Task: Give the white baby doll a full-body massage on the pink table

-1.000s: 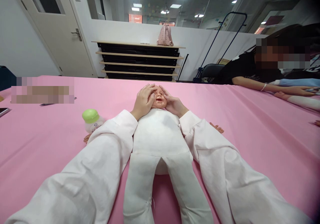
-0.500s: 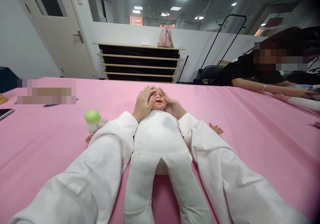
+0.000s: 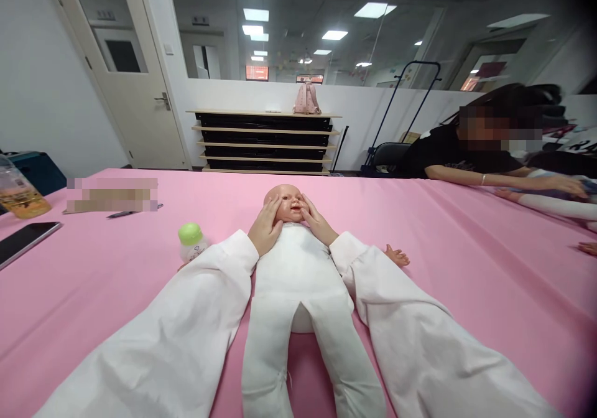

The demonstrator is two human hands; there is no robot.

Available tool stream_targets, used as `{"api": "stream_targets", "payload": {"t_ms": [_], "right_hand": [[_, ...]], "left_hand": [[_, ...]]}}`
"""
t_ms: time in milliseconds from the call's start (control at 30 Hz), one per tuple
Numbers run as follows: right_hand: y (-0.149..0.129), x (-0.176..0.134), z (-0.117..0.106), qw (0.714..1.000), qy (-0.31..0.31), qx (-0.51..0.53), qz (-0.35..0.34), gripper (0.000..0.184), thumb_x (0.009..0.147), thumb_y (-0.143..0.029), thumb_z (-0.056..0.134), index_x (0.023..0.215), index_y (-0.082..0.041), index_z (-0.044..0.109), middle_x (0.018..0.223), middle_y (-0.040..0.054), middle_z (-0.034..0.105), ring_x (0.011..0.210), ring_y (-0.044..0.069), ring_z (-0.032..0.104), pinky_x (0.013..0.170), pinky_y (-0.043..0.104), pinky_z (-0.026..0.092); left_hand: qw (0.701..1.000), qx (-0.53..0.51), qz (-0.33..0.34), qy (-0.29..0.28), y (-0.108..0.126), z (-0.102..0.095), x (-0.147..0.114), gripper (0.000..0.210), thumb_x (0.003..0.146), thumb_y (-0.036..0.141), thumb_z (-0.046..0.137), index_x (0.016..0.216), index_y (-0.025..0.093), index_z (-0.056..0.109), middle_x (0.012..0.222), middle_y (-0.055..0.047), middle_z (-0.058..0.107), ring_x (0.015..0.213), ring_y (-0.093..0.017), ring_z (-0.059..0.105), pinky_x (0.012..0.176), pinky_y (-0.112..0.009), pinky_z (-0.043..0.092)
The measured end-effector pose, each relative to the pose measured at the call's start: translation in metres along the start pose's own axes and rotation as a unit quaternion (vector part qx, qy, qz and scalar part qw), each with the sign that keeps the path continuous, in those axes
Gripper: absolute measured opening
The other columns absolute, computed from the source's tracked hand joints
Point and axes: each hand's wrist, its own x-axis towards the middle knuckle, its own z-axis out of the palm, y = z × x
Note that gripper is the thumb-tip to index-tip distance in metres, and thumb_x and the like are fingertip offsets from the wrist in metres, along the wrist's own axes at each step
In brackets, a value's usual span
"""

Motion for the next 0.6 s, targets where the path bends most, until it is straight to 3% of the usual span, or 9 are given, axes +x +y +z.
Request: {"api": "stream_targets", "payload": {"t_ms": [100, 233, 367, 600], "right_hand": [[0.003, -0.016, -0.006, 0.996, -0.016, -0.080, -0.036, 0.078, 0.081, -0.055, 0.052, 0.143, -0.022, 0.018, 0.150, 0.0041, 0.019, 0.138, 0.019, 0.020, 0.116, 0.039, 0.016], [0.011, -0.033, -0.012, 0.992, -0.034, -0.108, -0.050, 0.074, 0.083, -0.053, 0.050, 0.144, -0.028, 0.015, 0.150, 0.0019, 0.016, 0.137, 0.021, 0.022, 0.115, 0.044, 0.017], [0.009, -0.039, -0.013, 0.991, -0.037, -0.110, -0.070, 0.069, 0.084, -0.051, 0.049, 0.143, -0.028, 0.020, 0.149, 0.0024, 0.022, 0.136, 0.021, 0.025, 0.114, 0.042, 0.020], [-0.001, -0.040, -0.009, 0.993, -0.012, -0.106, -0.056, 0.065, 0.083, -0.043, 0.049, 0.140, -0.023, 0.026, 0.146, 0.0068, 0.028, 0.133, 0.021, 0.032, 0.110, 0.041, 0.028]], "left_hand": [[1.000, 0.002, 0.003, -0.012, -0.002, -0.002, -0.008, 0.058, 0.084, 0.019, 0.036, 0.140, 0.015, 0.024, 0.143, -0.013, 0.034, 0.135, -0.022, 0.029, 0.112, -0.049, 0.026], [1.000, -0.010, -0.014, -0.011, -0.001, -0.004, -0.010, 0.058, 0.082, 0.016, 0.038, 0.139, 0.017, 0.027, 0.142, -0.011, 0.037, 0.133, -0.022, 0.033, 0.112, -0.048, 0.029], [0.998, -0.032, -0.045, -0.012, 0.002, -0.008, -0.012, 0.055, 0.083, 0.015, 0.036, 0.138, 0.018, 0.031, 0.143, -0.008, 0.035, 0.134, -0.019, 0.030, 0.112, -0.042, 0.029], [0.997, -0.037, -0.060, -0.030, 0.006, -0.015, -0.012, 0.056, 0.081, 0.013, 0.037, 0.137, 0.011, 0.034, 0.143, -0.010, 0.036, 0.134, -0.018, 0.031, 0.114, -0.037, 0.027]]}}
